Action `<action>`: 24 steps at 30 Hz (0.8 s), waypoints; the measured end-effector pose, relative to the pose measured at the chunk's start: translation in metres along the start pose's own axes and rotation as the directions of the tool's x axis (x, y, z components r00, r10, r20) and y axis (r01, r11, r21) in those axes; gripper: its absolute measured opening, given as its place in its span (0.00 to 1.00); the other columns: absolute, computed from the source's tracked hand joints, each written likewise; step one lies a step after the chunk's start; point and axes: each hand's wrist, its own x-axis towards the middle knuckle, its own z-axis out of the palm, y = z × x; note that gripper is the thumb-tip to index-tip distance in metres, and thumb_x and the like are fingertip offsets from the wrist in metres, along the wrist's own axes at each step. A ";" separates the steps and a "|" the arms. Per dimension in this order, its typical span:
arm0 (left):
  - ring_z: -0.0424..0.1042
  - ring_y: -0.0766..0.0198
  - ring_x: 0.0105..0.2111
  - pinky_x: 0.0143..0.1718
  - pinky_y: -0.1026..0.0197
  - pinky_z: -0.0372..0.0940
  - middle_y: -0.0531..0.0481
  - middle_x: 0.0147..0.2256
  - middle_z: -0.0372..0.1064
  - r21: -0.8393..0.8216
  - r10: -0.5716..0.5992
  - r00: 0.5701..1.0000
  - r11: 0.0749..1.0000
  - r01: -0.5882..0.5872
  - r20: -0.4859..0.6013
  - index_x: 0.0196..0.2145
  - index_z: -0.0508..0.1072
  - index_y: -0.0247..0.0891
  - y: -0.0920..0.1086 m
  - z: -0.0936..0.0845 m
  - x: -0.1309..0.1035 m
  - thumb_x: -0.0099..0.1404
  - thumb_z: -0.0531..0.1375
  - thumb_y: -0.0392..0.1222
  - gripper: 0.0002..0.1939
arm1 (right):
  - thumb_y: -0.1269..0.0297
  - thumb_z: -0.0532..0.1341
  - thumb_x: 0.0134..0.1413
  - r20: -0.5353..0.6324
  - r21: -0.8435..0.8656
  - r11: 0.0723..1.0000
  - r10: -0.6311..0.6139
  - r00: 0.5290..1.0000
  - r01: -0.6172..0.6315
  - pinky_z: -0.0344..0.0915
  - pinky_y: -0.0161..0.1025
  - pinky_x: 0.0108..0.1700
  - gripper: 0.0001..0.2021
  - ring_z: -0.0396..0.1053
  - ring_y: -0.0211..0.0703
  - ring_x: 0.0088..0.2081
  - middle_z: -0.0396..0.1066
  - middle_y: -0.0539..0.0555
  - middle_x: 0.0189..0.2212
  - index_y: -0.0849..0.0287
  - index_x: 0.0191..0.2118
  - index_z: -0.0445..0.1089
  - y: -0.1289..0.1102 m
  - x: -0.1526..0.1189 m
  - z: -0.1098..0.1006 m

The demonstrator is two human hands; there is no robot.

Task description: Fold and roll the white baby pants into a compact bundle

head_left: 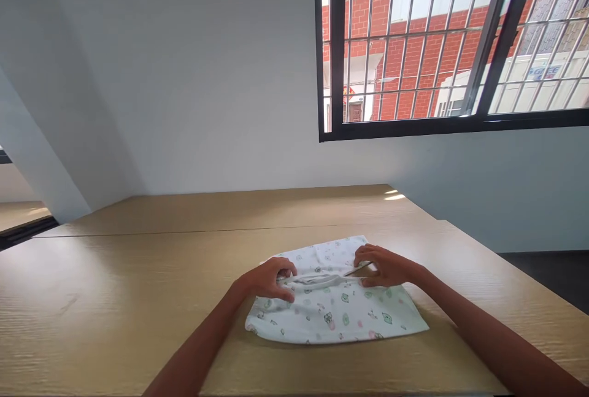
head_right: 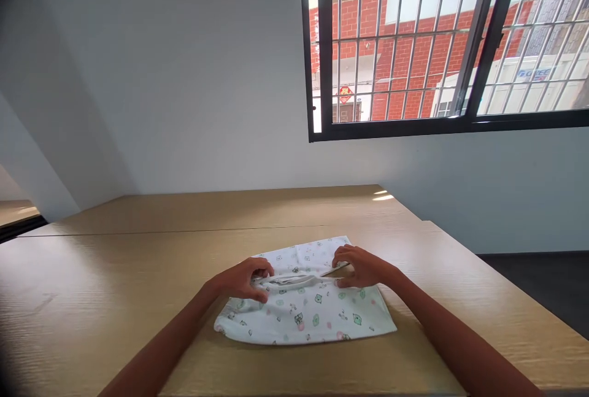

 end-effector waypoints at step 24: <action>0.59 0.64 0.29 0.30 0.64 0.54 0.52 0.30 0.62 0.153 -0.035 0.991 0.987 0.055 -0.132 0.29 0.58 0.38 0.020 -0.006 -0.004 0.71 0.44 0.45 0.15 | 0.54 0.46 0.65 -0.039 0.008 0.986 0.169 0.985 -0.168 0.51 0.35 0.29 0.12 0.54 0.39 0.27 0.59 0.48 0.26 0.55 0.42 0.59 -0.009 0.000 0.001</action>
